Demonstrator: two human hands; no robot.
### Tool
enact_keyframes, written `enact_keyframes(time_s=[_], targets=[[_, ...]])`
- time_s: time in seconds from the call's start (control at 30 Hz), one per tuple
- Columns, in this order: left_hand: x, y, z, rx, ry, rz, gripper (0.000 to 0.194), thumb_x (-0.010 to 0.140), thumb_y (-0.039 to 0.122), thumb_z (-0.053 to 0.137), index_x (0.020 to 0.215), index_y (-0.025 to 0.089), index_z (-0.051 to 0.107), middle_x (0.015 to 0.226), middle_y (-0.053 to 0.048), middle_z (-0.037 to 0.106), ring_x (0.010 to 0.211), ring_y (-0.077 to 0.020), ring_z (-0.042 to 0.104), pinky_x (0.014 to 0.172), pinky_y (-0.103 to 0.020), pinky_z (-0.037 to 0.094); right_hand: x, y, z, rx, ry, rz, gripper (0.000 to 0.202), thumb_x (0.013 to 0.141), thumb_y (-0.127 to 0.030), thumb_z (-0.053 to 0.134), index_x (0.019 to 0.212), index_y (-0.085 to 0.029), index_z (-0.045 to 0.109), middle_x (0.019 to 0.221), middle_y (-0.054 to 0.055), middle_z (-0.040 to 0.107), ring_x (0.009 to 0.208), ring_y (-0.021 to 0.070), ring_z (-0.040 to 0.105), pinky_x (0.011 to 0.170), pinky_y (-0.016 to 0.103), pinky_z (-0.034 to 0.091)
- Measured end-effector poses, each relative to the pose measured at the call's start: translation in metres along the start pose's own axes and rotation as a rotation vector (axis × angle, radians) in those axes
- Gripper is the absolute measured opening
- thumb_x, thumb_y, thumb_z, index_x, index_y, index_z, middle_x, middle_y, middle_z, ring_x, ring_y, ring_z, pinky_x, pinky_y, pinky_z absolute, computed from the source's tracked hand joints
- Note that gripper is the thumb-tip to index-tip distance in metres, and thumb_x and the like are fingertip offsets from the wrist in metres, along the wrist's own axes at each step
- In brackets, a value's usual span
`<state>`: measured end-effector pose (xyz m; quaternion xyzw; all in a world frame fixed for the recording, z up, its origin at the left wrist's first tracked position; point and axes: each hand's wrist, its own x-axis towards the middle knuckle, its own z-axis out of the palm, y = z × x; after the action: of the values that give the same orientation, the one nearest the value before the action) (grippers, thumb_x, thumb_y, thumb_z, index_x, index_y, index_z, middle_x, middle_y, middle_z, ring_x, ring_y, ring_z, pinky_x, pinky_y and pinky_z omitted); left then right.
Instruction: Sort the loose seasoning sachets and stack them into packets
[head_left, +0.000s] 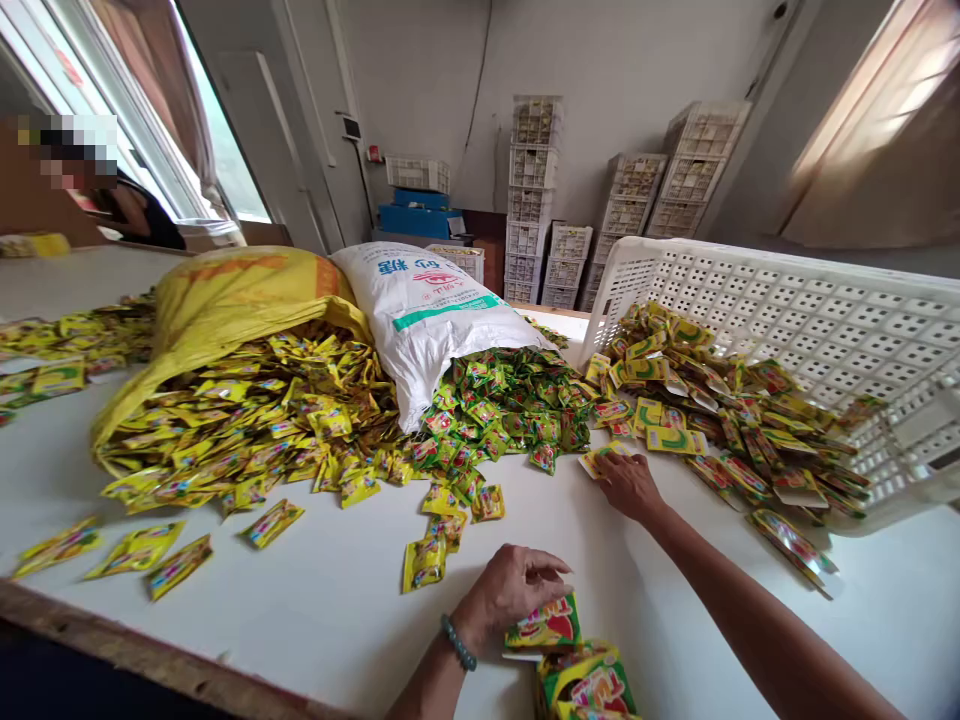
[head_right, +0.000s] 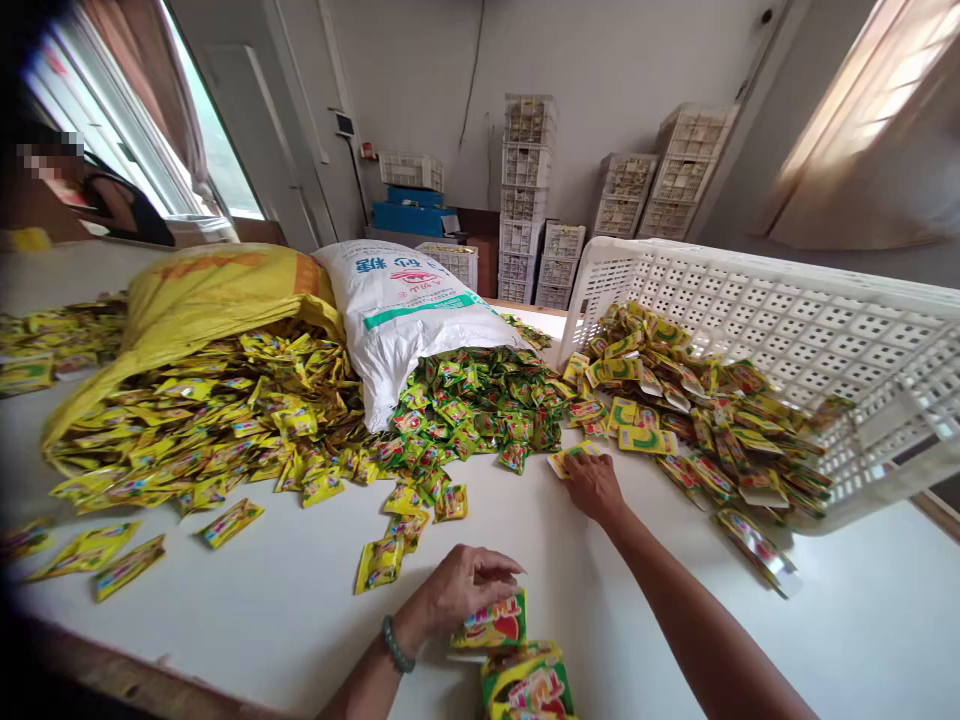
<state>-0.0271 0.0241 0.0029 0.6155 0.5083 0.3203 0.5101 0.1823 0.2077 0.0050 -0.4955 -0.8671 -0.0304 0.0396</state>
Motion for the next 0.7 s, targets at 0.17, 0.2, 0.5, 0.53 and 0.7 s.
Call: enact_keyframes(time_s=[0.17, 0.2, 0.5, 0.53, 0.7], targets=[[0.008, -0.011, -0.005, 0.114, 0.326, 0.014, 0.025, 0.075, 0.036, 0.068, 0.09, 0.017, 0.074, 0.084, -0.008, 0.075, 0.078, -0.0231, 0.067, 0.073, -0.031, 0.052, -0.013, -0.035, -0.013, 0.044, 0.086, -0.129, 0.021, 0.082, -0.011, 0.044, 0.075, -0.015, 0.063, 0.078, 0.011, 0.068, 0.074, 0.0191, 0.059, 0.08, 0.033, 0.033], [0.009, -0.011, -0.008, 0.134, 0.493, 0.045, 0.031, 0.072, 0.036, 0.072, 0.096, 0.017, 0.071, 0.092, -0.01, 0.074, 0.086, -0.0255, 0.067, 0.079, -0.035, 0.052, -0.014, -0.042, -0.02, 0.091, 0.131, -0.117, 0.024, 0.085, -0.013, 0.041, 0.074, -0.015, 0.062, 0.076, 0.01, 0.067, 0.073, 0.0185, 0.058, 0.079, 0.032, 0.034], [0.005, -0.016, -0.05, -0.349, 0.803, 0.065, 0.044, 0.074, 0.044, 0.069, 0.107, 0.018, 0.056, 0.086, -0.006, 0.068, 0.08, -0.0212, 0.066, 0.077, -0.036, 0.054, 0.021, -0.142, -0.053, 1.256, -0.121, -0.035, 0.044, 0.087, -0.056, 0.044, 0.074, -0.017, 0.059, 0.072, 0.002, 0.062, 0.066, 0.0147, 0.054, 0.061, 0.025, 0.041], [0.006, -0.018, -0.052, -0.378, 0.851, 0.043, 0.044, 0.073, 0.042, 0.069, 0.108, 0.018, 0.055, 0.084, -0.004, 0.067, 0.077, -0.0204, 0.065, 0.074, -0.034, 0.054, 0.029, -0.156, -0.047, 1.25, -0.088, 0.011, 0.042, 0.086, -0.056, 0.046, 0.074, -0.017, 0.058, 0.07, 0.001, 0.06, 0.065, 0.0145, 0.053, 0.059, 0.025, 0.041], [0.009, -0.023, -0.048, -0.207, 0.896, -0.057, 0.048, 0.068, 0.019, 0.068, 0.114, 0.02, 0.055, 0.096, -0.009, 0.069, 0.083, -0.024, 0.065, 0.077, -0.035, 0.051, 0.044, -0.208, -0.021, 1.195, -0.051, 0.054, 0.022, 0.08, -0.04, 0.054, 0.083, -0.02, 0.063, 0.075, 0.001, 0.064, 0.068, 0.0153, 0.055, 0.06, 0.025, 0.042]])
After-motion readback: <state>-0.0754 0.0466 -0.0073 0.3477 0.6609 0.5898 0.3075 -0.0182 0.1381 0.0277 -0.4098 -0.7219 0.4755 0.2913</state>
